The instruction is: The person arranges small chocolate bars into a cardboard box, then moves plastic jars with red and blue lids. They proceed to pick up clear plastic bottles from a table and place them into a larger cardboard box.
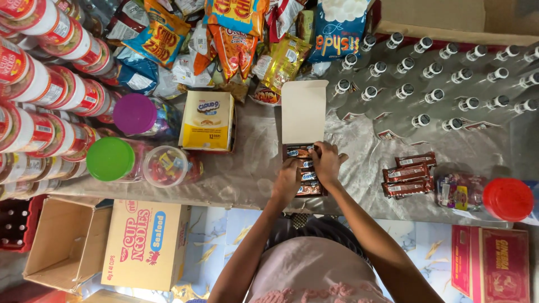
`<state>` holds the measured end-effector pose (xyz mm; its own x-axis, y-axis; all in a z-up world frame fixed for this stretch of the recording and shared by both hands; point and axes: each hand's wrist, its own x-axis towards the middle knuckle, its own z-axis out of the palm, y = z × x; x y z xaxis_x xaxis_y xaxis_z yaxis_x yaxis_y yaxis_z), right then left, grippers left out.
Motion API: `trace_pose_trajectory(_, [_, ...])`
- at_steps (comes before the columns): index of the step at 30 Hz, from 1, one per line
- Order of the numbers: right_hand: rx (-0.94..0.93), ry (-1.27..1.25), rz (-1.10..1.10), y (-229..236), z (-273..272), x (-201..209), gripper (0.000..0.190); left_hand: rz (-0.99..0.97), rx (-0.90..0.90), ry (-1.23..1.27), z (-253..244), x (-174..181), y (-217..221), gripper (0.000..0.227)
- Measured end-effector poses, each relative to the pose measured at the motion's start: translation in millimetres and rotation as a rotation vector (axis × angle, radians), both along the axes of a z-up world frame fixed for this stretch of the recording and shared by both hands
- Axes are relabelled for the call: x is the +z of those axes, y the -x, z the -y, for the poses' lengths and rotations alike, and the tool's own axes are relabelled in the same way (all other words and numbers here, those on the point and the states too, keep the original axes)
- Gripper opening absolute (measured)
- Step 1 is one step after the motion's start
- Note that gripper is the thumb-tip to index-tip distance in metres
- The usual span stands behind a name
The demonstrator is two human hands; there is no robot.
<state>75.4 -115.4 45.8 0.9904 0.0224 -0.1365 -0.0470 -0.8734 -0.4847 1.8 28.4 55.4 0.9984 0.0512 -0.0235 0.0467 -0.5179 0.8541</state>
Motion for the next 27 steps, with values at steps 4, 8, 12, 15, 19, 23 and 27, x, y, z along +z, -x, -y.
trace_pose_trajectory(4, [0.037,-0.100,0.085,20.8,5.8,8.0,0.051,0.037,-0.101,-0.160,6.5,-12.1,-4.6,0.050])
trace_pose_trajectory(8, [0.226,0.060,0.140,40.4,14.4,14.8,0.047,0.007,-0.188,-0.379,14.0,-24.9,-6.5,0.064])
trace_pose_trajectory(12, [0.342,0.191,-0.027,41.2,18.4,4.7,0.061,0.018,-0.237,-0.600,21.3,-57.5,-15.9,0.064])
trace_pose_trajectory(15, [0.342,0.283,-0.079,42.5,13.8,14.7,0.060,0.060,-0.191,-0.551,24.2,-66.5,-15.7,0.064])
trace_pose_trajectory(19, [0.331,0.274,-0.111,38.7,10.9,12.7,0.059,0.061,-0.187,-0.685,27.8,-83.0,-14.8,0.062])
trace_pose_trajectory(23, [0.389,0.393,-0.133,32.3,8.0,8.7,0.063,0.004,-0.196,-0.757,35.2,-96.7,-16.9,0.062])
trace_pose_trajectory(27, [0.430,0.482,-0.264,24.0,-1.4,21.0,0.092,-0.039,-0.234,-0.982,39.8,-107.3,-17.1,0.066])
